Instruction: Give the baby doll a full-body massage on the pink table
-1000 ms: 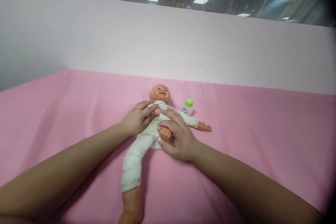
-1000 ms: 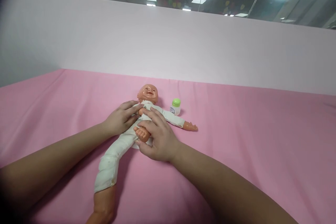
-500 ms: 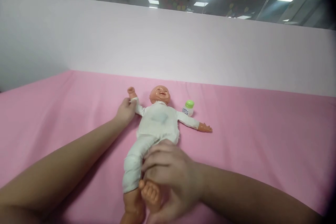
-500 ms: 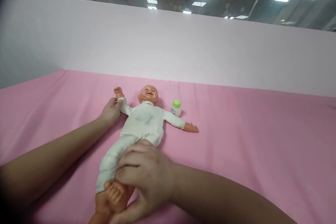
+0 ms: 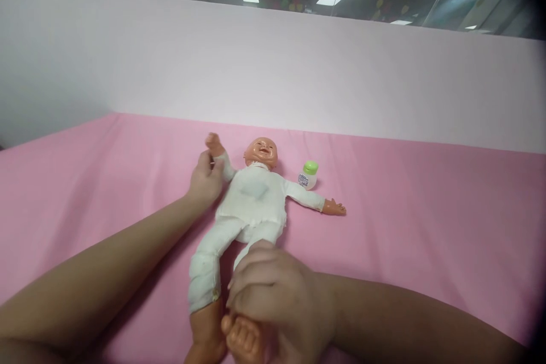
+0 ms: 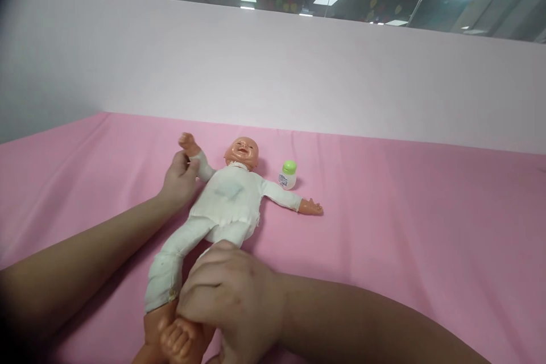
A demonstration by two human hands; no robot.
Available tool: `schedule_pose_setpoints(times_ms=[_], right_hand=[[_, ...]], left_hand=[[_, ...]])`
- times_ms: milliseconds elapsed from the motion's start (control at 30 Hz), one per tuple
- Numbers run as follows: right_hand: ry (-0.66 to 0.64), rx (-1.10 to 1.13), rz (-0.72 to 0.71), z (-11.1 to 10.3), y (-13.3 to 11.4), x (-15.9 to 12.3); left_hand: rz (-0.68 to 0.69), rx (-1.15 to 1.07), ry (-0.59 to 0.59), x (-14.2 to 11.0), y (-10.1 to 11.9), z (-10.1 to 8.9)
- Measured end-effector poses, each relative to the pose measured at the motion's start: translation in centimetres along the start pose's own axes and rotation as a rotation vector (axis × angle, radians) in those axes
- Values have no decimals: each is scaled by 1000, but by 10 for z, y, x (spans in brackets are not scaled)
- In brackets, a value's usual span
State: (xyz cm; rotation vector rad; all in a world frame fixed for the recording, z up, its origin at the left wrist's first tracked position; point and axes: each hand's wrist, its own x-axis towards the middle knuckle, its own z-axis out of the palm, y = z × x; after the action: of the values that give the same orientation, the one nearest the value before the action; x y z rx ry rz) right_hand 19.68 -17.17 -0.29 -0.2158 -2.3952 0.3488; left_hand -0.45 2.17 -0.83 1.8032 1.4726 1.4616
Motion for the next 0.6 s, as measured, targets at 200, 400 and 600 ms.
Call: schedule_pose_setpoints(times_ms=[200,400,600], right_hand=[[354,-298,119,-49,14,-2],[289,-420,468,-60,56,-25],[309,-393,405,-58,55,-27]], left_hand=[[579,344,-362,-18,23,5],[581,325,-373,-21,21,4],[325,288,-286,-17,20,2]])
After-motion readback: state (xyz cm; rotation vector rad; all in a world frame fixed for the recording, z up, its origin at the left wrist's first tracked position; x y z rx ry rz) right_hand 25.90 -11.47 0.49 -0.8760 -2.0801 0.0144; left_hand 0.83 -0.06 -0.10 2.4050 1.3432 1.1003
